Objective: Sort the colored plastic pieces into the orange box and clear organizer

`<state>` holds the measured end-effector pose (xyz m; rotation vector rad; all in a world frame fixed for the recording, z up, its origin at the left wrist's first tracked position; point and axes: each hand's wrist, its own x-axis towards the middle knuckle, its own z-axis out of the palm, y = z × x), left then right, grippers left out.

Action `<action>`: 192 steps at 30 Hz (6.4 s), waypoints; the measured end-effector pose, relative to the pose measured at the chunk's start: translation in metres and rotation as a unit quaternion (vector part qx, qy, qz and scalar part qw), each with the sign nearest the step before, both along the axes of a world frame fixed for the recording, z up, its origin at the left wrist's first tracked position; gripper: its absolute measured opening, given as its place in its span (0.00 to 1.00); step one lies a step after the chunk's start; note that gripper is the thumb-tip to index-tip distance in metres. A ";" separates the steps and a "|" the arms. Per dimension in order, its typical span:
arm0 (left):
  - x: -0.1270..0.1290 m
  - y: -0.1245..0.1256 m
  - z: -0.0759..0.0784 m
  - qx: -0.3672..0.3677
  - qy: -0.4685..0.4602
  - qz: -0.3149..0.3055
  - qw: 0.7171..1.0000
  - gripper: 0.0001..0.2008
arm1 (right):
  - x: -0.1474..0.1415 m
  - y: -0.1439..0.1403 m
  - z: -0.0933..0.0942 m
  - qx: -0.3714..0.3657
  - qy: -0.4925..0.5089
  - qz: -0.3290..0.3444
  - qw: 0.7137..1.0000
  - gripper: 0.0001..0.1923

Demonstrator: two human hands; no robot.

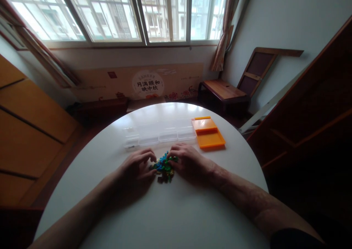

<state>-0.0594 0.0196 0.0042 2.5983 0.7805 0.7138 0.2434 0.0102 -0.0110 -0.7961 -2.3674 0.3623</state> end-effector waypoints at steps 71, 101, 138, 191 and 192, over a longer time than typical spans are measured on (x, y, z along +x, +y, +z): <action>0.009 0.004 -0.005 0.111 -0.061 0.046 0.991 0.05 | 0.026 0.029 -0.007 0.084 0.116 -0.290 0.946 0.05; 0.021 -0.005 -0.010 0.044 -0.091 0.114 0.988 0.06 | 0.038 0.068 0.017 0.020 -0.052 -0.204 0.977 0.12; 0.022 -0.006 -0.009 0.046 -0.087 0.108 0.989 0.05 | 0.132 0.004 0.008 -0.037 0.024 -0.229 0.972 0.10; 0.020 -0.004 -0.010 0.017 -0.142 0.093 0.985 0.05 | 0.029 0.000 0.018 0.068 0.036 -0.069 0.995 0.09; 0.021 -0.004 -0.009 0.017 -0.142 0.083 0.986 0.05 | 0.018 -0.003 0.016 0.056 0.040 -0.061 0.996 0.09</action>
